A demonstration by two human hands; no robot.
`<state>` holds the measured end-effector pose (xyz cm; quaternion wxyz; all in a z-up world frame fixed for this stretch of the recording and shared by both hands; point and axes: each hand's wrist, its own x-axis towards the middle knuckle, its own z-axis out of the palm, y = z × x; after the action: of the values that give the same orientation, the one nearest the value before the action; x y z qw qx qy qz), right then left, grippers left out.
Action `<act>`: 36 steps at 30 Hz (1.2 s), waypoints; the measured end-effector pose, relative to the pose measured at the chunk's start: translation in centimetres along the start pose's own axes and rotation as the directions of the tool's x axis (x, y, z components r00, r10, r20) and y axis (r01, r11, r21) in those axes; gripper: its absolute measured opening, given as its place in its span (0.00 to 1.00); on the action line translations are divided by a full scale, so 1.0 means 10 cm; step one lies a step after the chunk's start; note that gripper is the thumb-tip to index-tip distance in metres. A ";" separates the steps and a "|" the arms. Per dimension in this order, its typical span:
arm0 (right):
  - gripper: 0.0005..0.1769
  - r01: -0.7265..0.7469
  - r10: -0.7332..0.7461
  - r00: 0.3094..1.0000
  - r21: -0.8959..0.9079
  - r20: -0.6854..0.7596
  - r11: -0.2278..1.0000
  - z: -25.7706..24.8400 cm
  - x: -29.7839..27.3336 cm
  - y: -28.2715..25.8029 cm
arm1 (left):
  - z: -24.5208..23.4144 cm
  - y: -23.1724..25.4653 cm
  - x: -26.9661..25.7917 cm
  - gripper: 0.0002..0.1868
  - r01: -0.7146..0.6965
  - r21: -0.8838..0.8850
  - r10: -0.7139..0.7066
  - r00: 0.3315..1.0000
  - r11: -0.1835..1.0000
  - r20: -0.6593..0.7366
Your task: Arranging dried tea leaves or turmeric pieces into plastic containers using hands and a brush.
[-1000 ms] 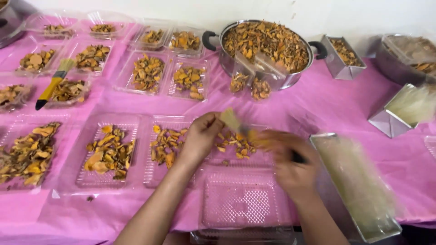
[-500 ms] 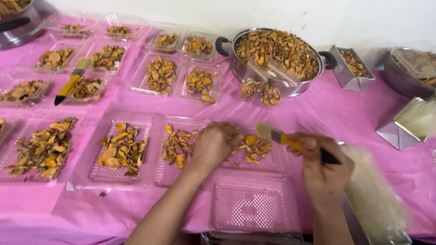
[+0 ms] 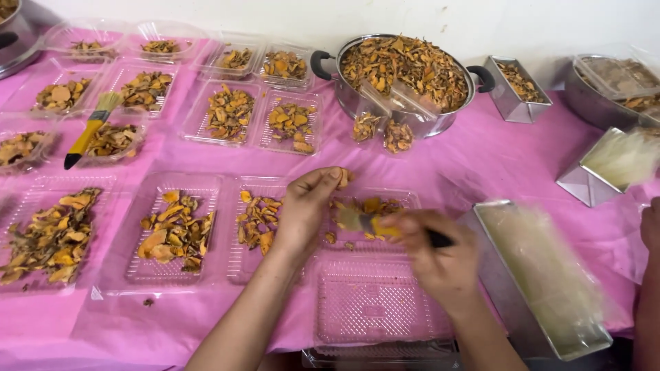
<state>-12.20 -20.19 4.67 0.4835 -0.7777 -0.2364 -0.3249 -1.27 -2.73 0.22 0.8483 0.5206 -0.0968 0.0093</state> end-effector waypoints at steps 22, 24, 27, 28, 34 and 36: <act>0.18 -0.073 0.051 0.943 -0.054 -0.330 0.996 -0.23 -0.17 -0.12 | -0.03 0.28 -0.14 0.13 -0.385 0.903 -0.500 0.829 -0.190 0.249; 0.18 -0.009 -0.022 0.938 -0.088 -0.347 0.996 -0.27 -0.19 -0.09 | -0.10 -0.02 -0.09 0.16 -0.452 0.832 -0.438 0.850 -0.322 0.293; 0.17 0.153 -0.112 0.920 0.082 -0.376 0.985 -0.38 -0.23 0.00 | -0.05 0.17 -0.16 0.34 -0.466 0.863 -0.236 0.876 -0.196 0.420; 0.17 0.151 -0.110 0.920 0.083 -0.375 0.985 -0.46 -0.37 0.23 | -0.05 0.18 -0.16 0.34 -0.466 0.863 -0.237 0.876 -0.195 0.419; 0.14 -0.018 0.039 0.997 -0.310 0.063 0.950 -0.17 -0.20 -0.03 | -0.03 0.23 -0.14 0.12 -0.213 0.330 0.133 0.959 0.920 0.249; 0.20 0.097 -0.090 0.951 0.012 -0.294 0.995 -0.19 -0.19 -0.05 | -0.05 0.29 -0.16 0.11 -0.344 0.473 0.233 0.932 0.811 0.279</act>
<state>-14.36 -21.80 4.18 0.5075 -0.7024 -0.2028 -0.4561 -3.16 -0.84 2.32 0.6519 0.7050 -0.2568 0.1096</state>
